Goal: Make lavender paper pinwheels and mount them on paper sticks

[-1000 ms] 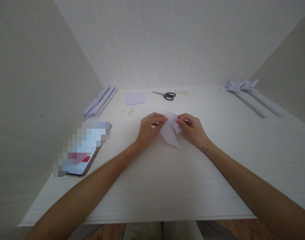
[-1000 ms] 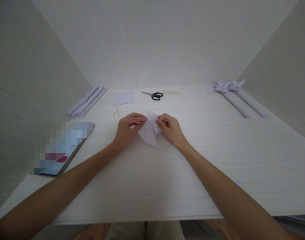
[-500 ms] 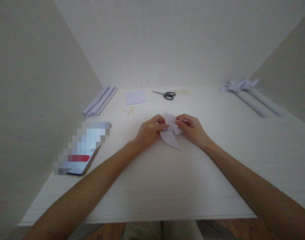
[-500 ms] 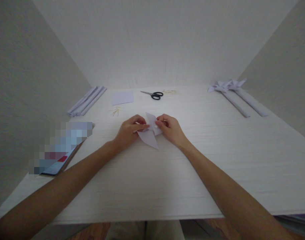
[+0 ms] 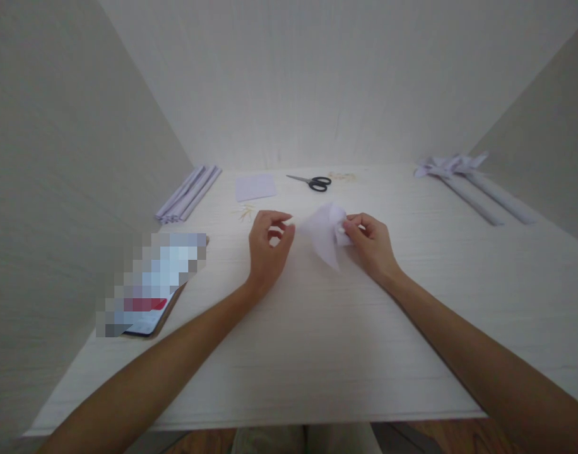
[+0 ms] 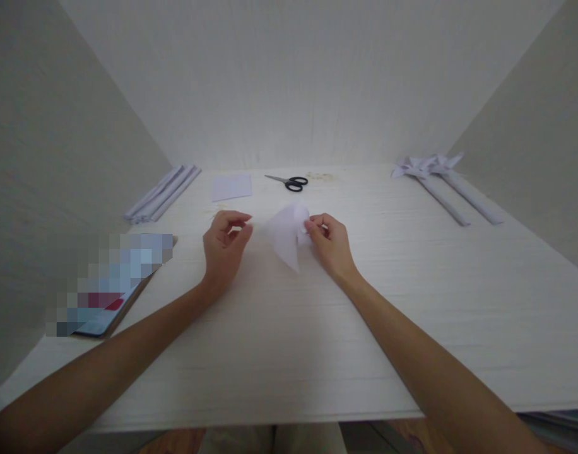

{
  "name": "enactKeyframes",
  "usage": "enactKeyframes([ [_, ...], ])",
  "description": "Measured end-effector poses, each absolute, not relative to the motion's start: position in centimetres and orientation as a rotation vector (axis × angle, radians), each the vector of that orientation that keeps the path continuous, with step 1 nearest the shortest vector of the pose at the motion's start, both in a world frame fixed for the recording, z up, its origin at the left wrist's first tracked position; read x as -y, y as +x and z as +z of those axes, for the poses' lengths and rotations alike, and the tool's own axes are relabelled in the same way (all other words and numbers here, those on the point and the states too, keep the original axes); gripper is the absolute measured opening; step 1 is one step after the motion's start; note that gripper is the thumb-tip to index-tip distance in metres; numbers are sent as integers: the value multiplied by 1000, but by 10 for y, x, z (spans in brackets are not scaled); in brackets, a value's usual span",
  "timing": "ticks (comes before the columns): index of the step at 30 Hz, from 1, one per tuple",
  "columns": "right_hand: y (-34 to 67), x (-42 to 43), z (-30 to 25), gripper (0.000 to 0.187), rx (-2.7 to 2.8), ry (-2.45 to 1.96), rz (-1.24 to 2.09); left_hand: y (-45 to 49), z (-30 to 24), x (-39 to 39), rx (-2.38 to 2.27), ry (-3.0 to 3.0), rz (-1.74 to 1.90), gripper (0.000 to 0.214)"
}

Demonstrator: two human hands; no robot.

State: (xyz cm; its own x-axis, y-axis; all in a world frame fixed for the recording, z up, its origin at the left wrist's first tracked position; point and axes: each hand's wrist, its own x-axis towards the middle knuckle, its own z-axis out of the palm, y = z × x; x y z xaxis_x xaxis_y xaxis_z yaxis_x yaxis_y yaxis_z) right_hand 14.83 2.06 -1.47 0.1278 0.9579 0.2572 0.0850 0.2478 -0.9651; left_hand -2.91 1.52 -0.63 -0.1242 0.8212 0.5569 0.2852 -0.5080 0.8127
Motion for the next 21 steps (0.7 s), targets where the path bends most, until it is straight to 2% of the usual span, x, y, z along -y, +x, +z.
enactKeyframes([
  [5,141,-13,-13,22,1166,-1096,930,-15,-6,-1,-1222,1819,1607,11],
  [7,137,-8,-12,23,1169,-1072,953,-13,-5,-1,-1200,1919,1623,5],
  [15,134,-4,-8,20,1247,-912,901,-22,-7,-9,-1154,2262,1943,9],
  [21,133,-3,-7,21,1301,-867,864,-23,-12,-9,-1197,2522,1789,8],
])
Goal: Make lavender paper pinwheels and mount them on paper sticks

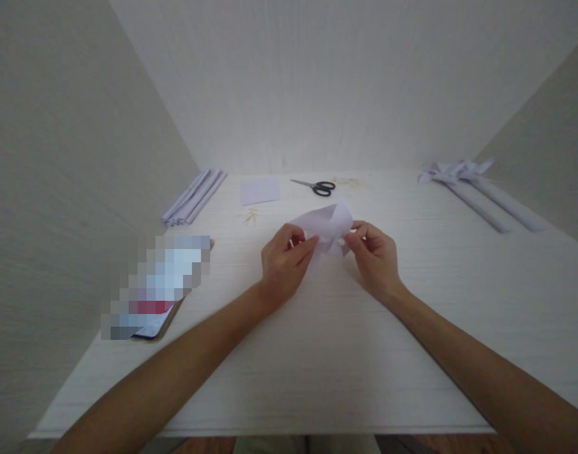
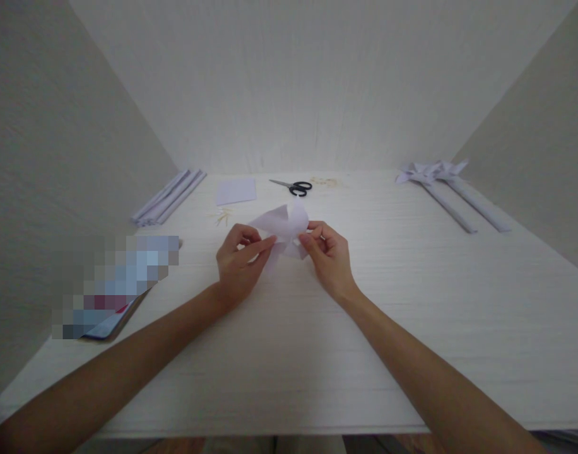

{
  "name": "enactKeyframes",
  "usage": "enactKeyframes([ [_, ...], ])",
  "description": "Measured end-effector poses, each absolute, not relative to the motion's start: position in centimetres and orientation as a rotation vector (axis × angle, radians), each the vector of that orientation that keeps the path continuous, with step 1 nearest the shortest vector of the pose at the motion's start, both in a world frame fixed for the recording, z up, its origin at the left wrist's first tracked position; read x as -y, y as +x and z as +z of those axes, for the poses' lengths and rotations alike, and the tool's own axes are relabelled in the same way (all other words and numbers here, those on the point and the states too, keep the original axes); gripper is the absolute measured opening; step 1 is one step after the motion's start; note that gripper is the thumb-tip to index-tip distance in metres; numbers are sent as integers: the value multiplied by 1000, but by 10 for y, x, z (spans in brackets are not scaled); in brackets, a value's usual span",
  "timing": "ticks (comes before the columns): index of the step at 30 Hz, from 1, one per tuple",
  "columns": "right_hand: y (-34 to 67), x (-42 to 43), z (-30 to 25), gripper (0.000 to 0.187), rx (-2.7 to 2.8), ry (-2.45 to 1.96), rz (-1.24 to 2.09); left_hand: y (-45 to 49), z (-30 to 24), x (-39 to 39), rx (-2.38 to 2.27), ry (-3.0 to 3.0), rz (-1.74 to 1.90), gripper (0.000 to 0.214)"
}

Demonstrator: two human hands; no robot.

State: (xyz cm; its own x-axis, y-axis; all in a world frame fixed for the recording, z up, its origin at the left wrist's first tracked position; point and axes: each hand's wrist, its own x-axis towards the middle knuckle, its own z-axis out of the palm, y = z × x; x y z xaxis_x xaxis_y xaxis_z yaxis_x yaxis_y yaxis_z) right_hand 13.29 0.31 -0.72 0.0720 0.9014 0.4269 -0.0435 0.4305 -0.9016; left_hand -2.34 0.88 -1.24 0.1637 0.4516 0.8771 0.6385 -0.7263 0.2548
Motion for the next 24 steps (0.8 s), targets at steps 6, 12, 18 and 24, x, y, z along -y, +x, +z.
enactKeyframes([
  [6,133,-2,-7,21,1305,-885,856,-22,-8,-7,1186,-2288,-1378,17],
  [12,131,0,-1,23,1302,-992,879,-19,-4,-4,1217,-2336,-1316,20],
  [18,131,1,-2,22,1331,-1031,909,-17,-7,-4,1008,-2251,-1315,16],
  [24,132,0,-2,22,1329,-1080,857,-18,-10,-4,1074,-2345,-1284,19],
])
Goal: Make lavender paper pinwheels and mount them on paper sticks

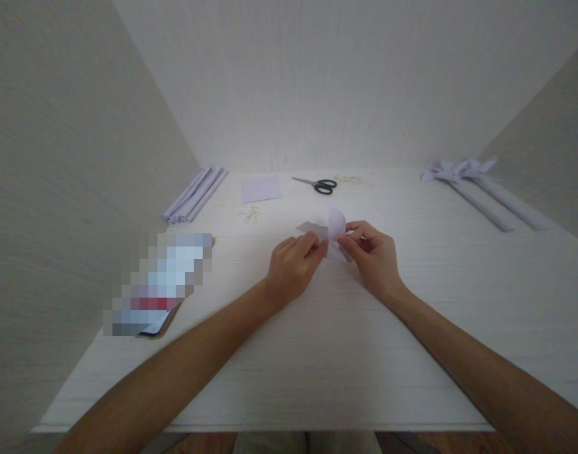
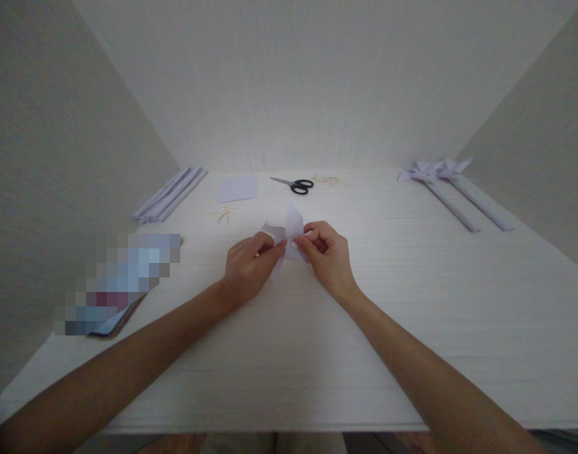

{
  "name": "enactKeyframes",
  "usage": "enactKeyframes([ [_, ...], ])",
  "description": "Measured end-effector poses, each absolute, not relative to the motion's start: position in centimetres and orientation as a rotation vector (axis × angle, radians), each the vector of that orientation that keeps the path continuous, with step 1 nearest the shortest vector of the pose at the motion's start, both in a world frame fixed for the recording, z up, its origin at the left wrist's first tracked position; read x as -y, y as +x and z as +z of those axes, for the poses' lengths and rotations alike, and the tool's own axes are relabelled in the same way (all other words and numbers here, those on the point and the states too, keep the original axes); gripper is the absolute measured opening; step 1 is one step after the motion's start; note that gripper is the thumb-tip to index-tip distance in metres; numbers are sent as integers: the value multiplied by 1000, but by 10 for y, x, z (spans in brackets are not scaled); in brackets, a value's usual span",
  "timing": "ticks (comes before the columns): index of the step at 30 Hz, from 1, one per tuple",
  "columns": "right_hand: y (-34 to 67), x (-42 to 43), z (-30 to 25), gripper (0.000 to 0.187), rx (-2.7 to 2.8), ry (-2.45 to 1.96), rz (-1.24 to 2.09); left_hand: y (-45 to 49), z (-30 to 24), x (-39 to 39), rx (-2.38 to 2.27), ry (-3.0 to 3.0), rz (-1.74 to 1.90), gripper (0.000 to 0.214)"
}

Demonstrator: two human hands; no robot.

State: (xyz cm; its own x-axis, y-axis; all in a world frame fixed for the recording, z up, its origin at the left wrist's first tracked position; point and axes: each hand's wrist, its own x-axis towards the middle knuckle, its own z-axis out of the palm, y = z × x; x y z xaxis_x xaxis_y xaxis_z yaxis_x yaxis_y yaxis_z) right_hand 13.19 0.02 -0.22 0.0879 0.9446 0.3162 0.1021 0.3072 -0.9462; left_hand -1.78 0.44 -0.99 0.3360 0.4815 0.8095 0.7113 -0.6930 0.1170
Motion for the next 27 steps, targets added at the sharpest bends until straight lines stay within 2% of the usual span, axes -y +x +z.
enactKeyframes([
  [9,136,-6,-8,21,1248,-1030,923,-18,-14,-8,1136,-2412,-1472,14],
  [14,139,-9,-13,21,1207,-1011,1012,-20,-6,-11,1380,-2244,-1719,32],
  [17,140,-11,-14,20,1226,-1007,1118,-22,-3,-14,1377,-2378,-1801,40],
  [24,141,-12,-13,19,1212,-965,1292,-22,-2,-14,1283,-2534,-1910,16],
  [27,142,-12,-9,20,1170,-963,1341,-22,1,-11,1230,-2616,-1902,14],
])
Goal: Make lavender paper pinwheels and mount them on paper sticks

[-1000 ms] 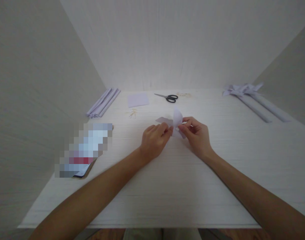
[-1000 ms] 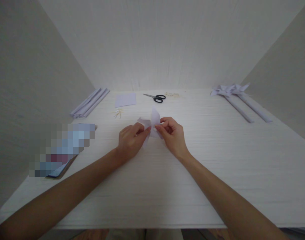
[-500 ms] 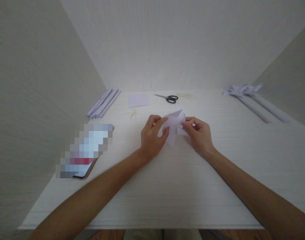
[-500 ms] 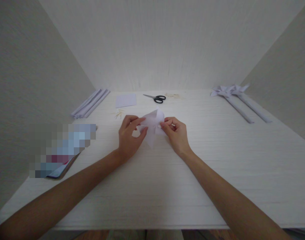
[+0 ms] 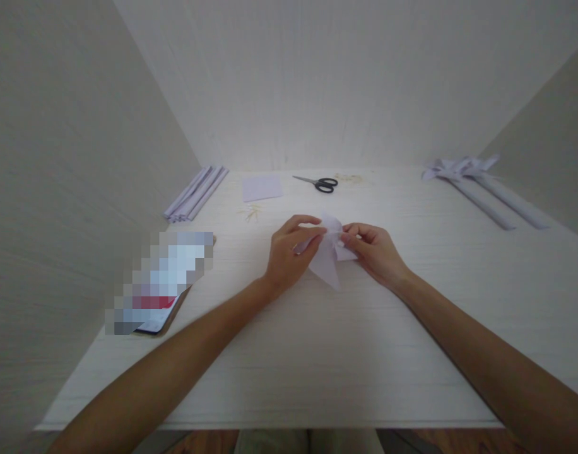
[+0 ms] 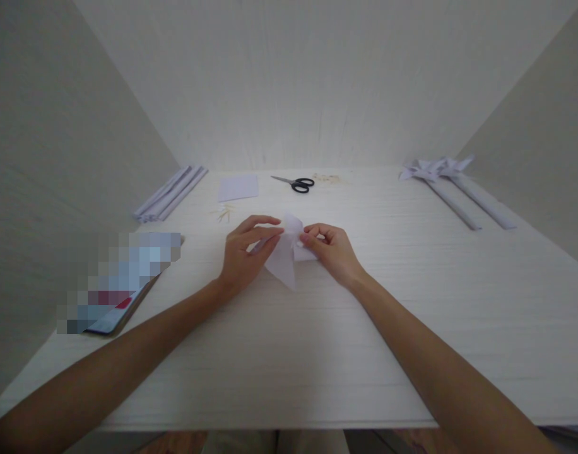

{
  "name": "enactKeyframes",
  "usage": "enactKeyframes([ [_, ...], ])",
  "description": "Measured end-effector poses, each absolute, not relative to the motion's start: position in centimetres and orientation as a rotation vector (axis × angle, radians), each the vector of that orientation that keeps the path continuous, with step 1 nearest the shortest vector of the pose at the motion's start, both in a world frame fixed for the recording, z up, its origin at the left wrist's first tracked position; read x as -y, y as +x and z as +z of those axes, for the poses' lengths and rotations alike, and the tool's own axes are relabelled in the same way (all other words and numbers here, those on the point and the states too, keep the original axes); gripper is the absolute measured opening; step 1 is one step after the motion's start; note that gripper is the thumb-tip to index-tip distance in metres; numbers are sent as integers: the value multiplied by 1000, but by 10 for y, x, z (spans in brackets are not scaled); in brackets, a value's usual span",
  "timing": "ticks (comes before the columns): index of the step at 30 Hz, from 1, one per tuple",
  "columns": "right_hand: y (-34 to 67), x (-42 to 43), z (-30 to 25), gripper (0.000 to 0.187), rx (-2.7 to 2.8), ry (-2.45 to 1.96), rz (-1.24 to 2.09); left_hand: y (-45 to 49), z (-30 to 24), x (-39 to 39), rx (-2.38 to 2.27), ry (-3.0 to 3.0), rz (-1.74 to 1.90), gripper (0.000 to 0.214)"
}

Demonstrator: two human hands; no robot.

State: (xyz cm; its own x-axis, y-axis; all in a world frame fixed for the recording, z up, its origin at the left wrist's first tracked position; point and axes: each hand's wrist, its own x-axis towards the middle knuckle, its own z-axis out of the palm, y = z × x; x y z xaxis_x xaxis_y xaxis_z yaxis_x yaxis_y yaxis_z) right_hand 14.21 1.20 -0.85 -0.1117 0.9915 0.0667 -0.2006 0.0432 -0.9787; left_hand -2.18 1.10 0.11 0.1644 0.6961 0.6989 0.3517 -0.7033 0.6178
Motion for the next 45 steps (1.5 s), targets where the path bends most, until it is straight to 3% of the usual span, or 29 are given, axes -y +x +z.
enactKeyframes([
  [12,147,-14,-5,22,1163,-964,1384,-22,-3,-18,-906,1555,1265,10],
  [23,150,-12,-1,21,1247,-861,1464,-25,-13,-24,-862,1637,1193,11],
  [37,150,-15,-9,19,1213,-1002,1431,-28,-13,-20,-1015,2476,1136,20],
  [45,151,-15,-8,19,1216,-993,1445,-34,0,-12,-1073,3135,754,24],
])
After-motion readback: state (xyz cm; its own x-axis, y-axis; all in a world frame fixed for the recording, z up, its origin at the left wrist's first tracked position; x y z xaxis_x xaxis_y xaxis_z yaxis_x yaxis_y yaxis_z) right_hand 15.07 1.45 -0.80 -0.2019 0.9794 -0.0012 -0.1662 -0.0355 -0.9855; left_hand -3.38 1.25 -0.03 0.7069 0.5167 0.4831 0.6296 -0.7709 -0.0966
